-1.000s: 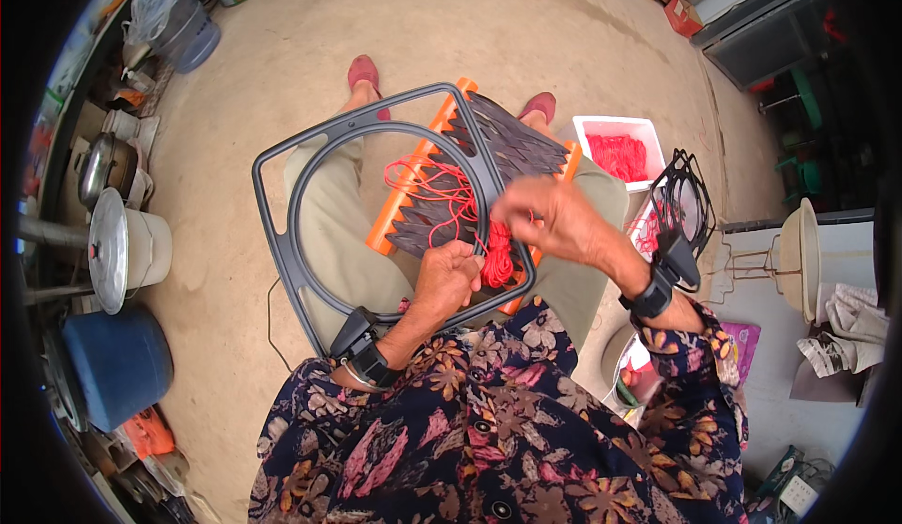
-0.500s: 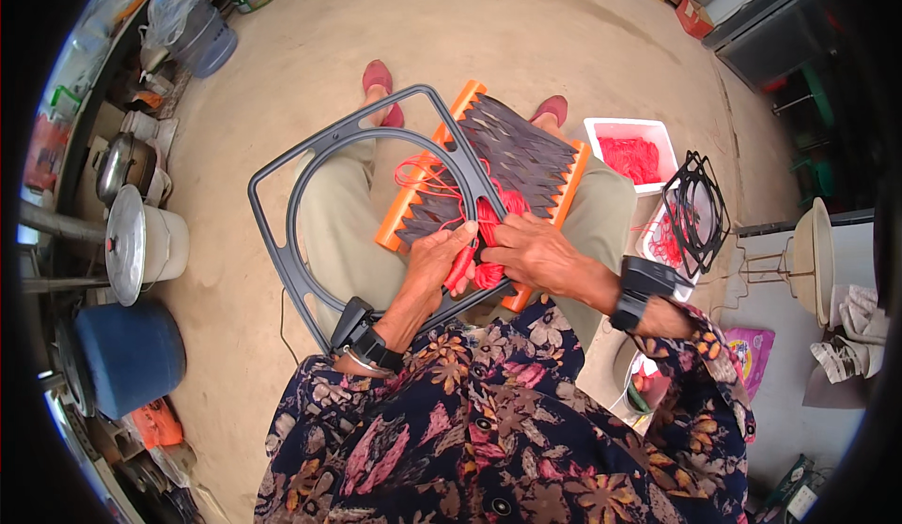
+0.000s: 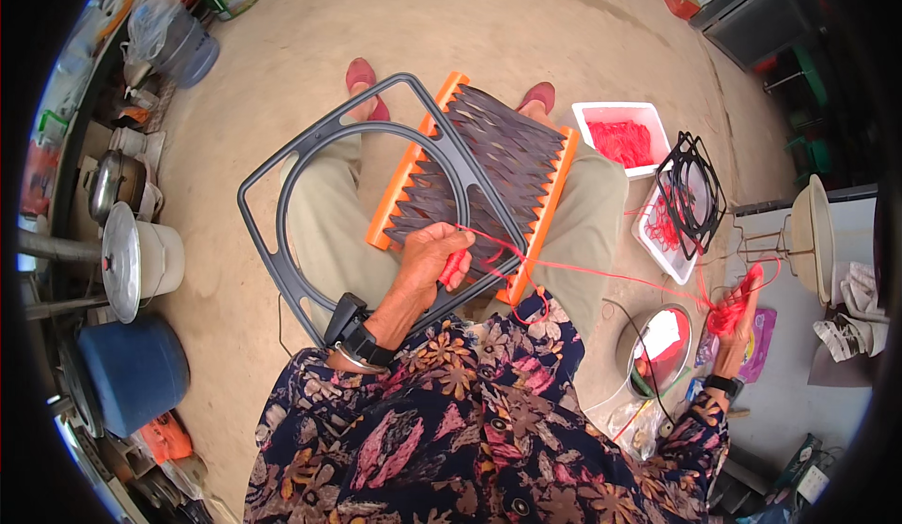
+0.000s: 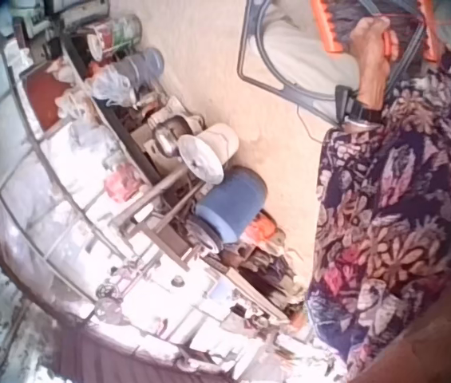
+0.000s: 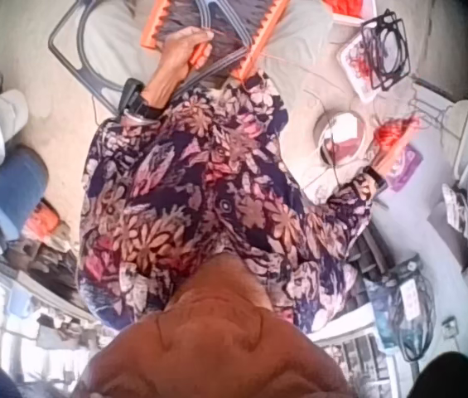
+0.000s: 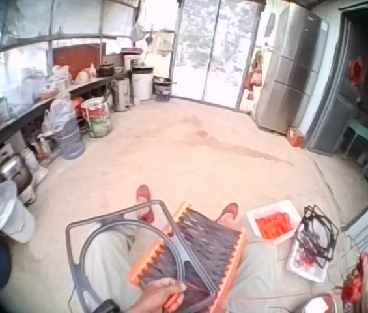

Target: The recorder is weaving a chair seat by wrapping red cord around a metal frame and interlocking it with existing plastic components.

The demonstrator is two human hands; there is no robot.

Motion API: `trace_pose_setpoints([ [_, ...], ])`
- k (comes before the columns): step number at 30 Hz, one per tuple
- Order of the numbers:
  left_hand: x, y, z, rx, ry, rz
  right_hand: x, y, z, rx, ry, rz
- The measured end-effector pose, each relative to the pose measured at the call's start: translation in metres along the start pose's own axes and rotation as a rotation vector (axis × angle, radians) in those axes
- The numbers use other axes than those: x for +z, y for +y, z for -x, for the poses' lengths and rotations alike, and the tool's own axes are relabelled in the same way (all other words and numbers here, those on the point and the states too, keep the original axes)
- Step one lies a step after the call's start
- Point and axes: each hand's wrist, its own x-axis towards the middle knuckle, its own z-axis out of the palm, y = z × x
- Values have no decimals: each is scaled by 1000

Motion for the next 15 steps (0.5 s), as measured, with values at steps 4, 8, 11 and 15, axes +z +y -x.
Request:
trace_pose_setpoints([
  [4,-1,1,-2,2,-57,22,-144,-21,-30,-369,286,665],
  [8,1,4,7,32,-139,59,-78,27,-22,-239,206,787],
  [11,2,5,12,35,-159,46,58,95,45,-83,-284,765],
  [15,1,8,19,49,-207,69,153,142,116,185,-808,746],
])
